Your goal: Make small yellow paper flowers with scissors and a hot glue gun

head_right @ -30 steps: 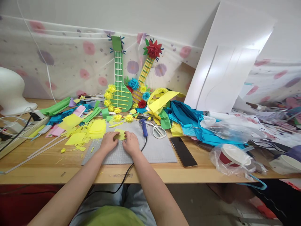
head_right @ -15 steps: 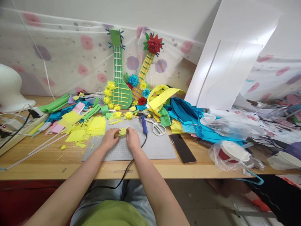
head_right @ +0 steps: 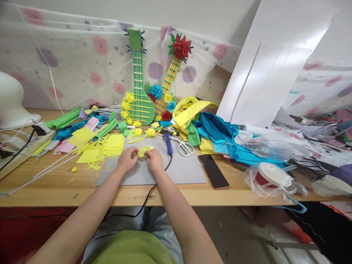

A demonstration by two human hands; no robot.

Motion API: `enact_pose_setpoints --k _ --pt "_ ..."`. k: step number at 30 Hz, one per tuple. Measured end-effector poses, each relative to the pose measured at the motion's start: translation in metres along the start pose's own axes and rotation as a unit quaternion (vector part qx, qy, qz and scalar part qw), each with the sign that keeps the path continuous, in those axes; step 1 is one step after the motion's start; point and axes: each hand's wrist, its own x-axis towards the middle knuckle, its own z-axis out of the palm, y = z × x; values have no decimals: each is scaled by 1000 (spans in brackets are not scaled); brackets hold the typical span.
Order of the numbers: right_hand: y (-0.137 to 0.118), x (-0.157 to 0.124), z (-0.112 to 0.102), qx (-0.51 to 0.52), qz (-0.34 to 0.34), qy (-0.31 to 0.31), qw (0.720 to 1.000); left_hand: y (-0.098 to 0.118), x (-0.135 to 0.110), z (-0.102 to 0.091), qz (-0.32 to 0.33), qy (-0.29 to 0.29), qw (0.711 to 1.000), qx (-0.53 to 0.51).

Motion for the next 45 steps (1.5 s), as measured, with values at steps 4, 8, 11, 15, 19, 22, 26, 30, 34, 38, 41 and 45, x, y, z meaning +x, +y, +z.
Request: enact_pose_setpoints --k 4,8,11,15,19,22,26,30,34,38,41,45 --pt "1 0 -2 -1 19 -10 1000 -9 4 2 -30 10 999 8" --pt "1 -1 0 -18 20 -7 1000 -10 4 6 -26 -5 999 28" --pt "1 -2 2 -18 4 -4 1000 -10 4 7 -23 -7 999 34" --pt "1 -1 3 -20 25 -6 999 -9 4 6 -22 -14 999 39" --pt "1 2 4 -38 61 -9 997 -7 2 4 -31 -24 998 40" --pt "1 3 6 -48 76 -6 996 -6 1 4 -38 -23 998 38" --pt "1 3 9 -58 86 3 995 -6 1 5 -49 -22 998 37" --pt "-1 2 8 -68 89 10 994 -2 0 4 -62 -17 996 54" --pt "-2 2 8 -75 88 15 993 3 -1 2 -76 -9 995 65" --pt "-1 2 8 -81 85 14 993 1 0 5 -65 -15 995 75" --pt "-2 2 8 -95 78 8 992 -2 1 7 -48 -13 996 71" --pt "-5 1 6 -121 68 7 990 -3 2 9 -8 -25 998 61"
